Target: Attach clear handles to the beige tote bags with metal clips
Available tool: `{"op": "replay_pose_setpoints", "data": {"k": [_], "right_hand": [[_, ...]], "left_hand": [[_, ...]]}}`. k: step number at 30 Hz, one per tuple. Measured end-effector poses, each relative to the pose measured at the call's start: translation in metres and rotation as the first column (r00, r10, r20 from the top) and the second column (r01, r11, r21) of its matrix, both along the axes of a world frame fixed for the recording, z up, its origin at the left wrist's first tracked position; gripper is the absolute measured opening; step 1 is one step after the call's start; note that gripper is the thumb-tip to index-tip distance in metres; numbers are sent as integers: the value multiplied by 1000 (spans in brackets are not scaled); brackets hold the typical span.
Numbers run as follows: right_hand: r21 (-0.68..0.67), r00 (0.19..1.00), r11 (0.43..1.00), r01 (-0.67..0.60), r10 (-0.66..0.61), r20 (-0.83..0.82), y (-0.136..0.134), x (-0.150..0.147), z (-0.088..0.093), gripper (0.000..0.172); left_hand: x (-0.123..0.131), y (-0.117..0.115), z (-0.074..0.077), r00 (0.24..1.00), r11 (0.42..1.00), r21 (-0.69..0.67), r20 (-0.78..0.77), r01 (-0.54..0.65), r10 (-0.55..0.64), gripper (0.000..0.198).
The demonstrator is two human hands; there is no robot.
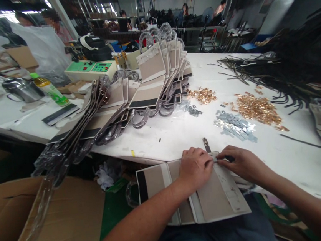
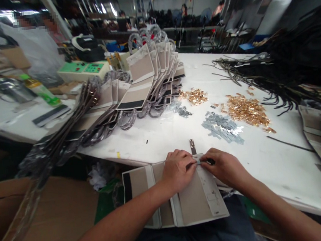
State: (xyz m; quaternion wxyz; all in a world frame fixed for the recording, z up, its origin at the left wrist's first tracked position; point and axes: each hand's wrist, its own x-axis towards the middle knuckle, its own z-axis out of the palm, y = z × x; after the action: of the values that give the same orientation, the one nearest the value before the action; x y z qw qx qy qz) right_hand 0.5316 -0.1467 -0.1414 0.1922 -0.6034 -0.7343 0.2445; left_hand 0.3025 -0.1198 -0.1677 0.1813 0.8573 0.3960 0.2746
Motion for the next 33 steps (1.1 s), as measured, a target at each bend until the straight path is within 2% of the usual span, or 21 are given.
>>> {"op": "replay_pose_setpoints", "data": {"k": [10, 16, 19, 22, 25, 29, 33], "right_hand": [[67, 975, 998, -5, -10, 223, -7, -9, -4, 27], [60, 965, 995, 80, -92, 246, -3, -11, -2, 23], [9, 975, 999, 48, -49, 217, 3, -8, 0, 22], [-94, 981, 995, -43, 59, 185, 16, -4, 8, 19], [-137, 976, 988, -73, 99, 193, 41, 1, 23, 17], [-5, 947, 988, 151, -144, 286, 106, 5, 35, 26], [79, 887, 952, 297, -305, 345, 187, 0, 27, 35]], "left_hand": [[-1, 0, -2, 1000, 999, 20, -13, 26, -26, 15], [-1, 6, 2, 997, 999, -18, -51, 51, -52, 14], [-3, 10, 3, 994, 996, -20, -59, 88, -89, 14], [-5, 13, 2, 994, 995, -18, -47, 98, -99, 13], [-7, 14, 1, 993, 993, -36, -44, 110, -112, 10], [-8, 14, -1, 993, 991, -65, -2, 119, -119, 9], [-4, 16, -14, 995, 990, -107, 46, 93, -88, 6]]}}
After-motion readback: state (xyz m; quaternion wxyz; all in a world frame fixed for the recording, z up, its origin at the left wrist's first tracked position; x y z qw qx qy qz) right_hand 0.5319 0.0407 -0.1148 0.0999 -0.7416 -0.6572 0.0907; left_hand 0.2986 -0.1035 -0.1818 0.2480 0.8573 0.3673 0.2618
